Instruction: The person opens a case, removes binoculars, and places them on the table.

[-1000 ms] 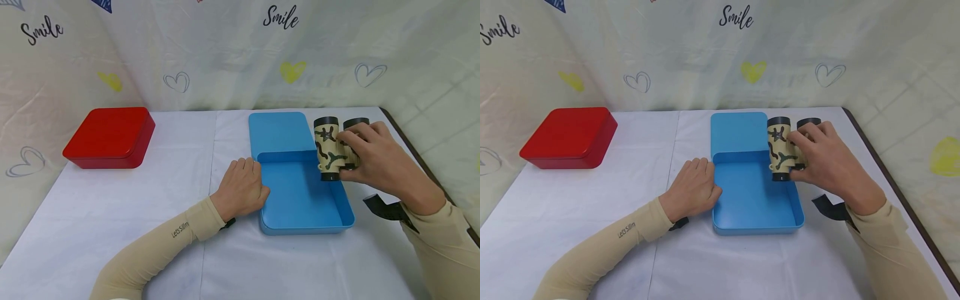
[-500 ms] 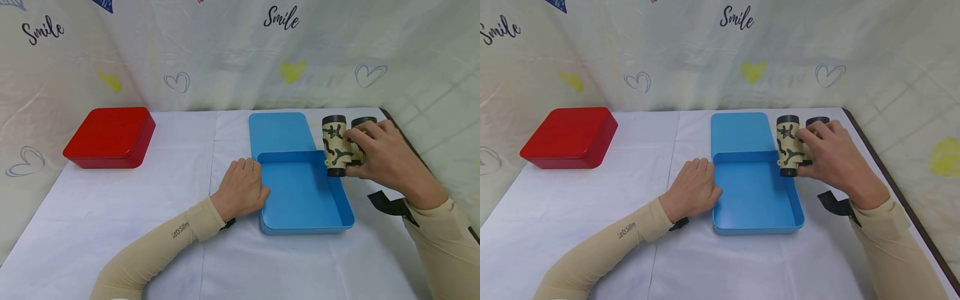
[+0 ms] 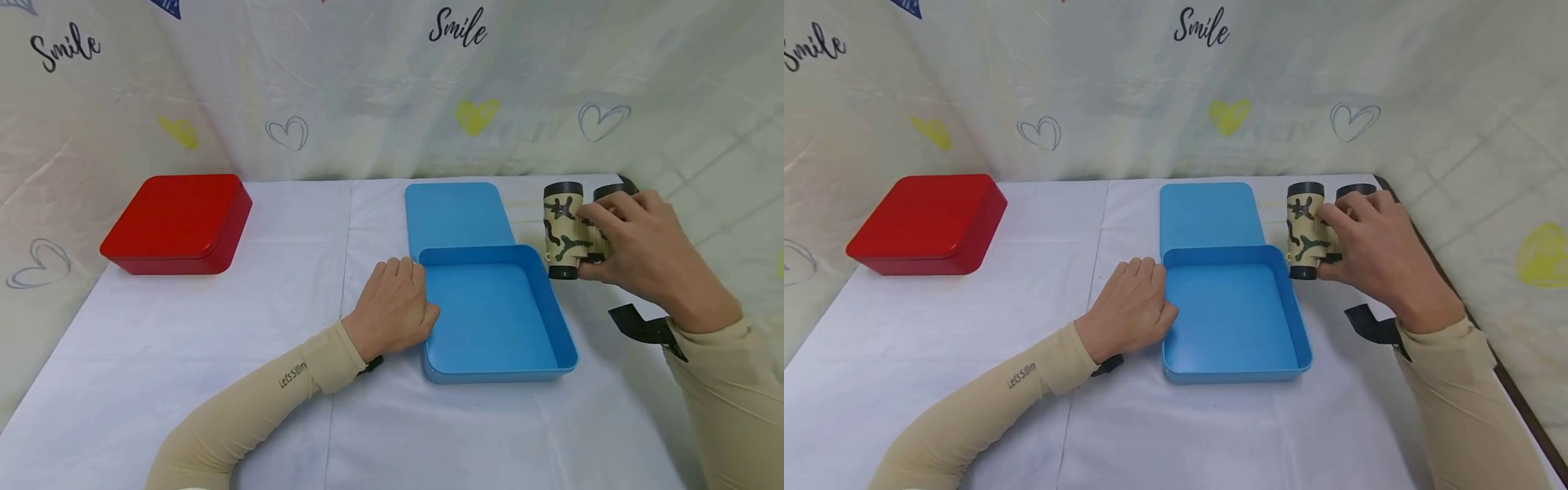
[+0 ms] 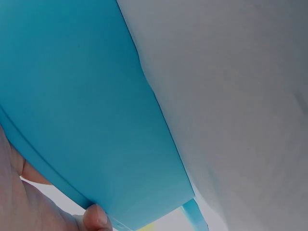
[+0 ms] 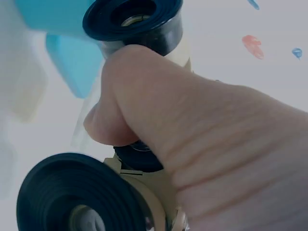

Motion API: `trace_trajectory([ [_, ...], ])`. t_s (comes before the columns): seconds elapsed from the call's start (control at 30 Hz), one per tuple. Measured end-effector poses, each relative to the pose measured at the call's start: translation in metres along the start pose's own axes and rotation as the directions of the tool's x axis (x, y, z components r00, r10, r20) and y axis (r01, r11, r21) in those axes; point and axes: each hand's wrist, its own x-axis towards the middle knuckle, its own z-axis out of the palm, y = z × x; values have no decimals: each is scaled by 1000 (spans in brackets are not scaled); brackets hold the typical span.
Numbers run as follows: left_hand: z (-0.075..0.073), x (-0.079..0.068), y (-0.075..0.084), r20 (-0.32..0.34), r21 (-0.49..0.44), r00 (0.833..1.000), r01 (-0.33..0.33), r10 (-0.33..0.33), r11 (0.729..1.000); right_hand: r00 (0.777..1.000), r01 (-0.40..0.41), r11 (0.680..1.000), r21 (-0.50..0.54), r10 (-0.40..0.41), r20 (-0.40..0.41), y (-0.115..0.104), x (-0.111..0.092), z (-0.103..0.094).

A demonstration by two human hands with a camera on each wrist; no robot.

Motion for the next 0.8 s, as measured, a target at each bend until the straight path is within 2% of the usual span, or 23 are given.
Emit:
trace_trajectory([
  [0.23, 0, 1, 0, 11, -12, 1000, -5, 5, 1000, 992, -78, 996, -50, 83, 96, 2, -4, 5],
  [0.8, -1, 2, -2, 23, -31, 999, -22, 23, 999, 965, -75, 993, -93, 96, 243, 2, -9, 19],
])
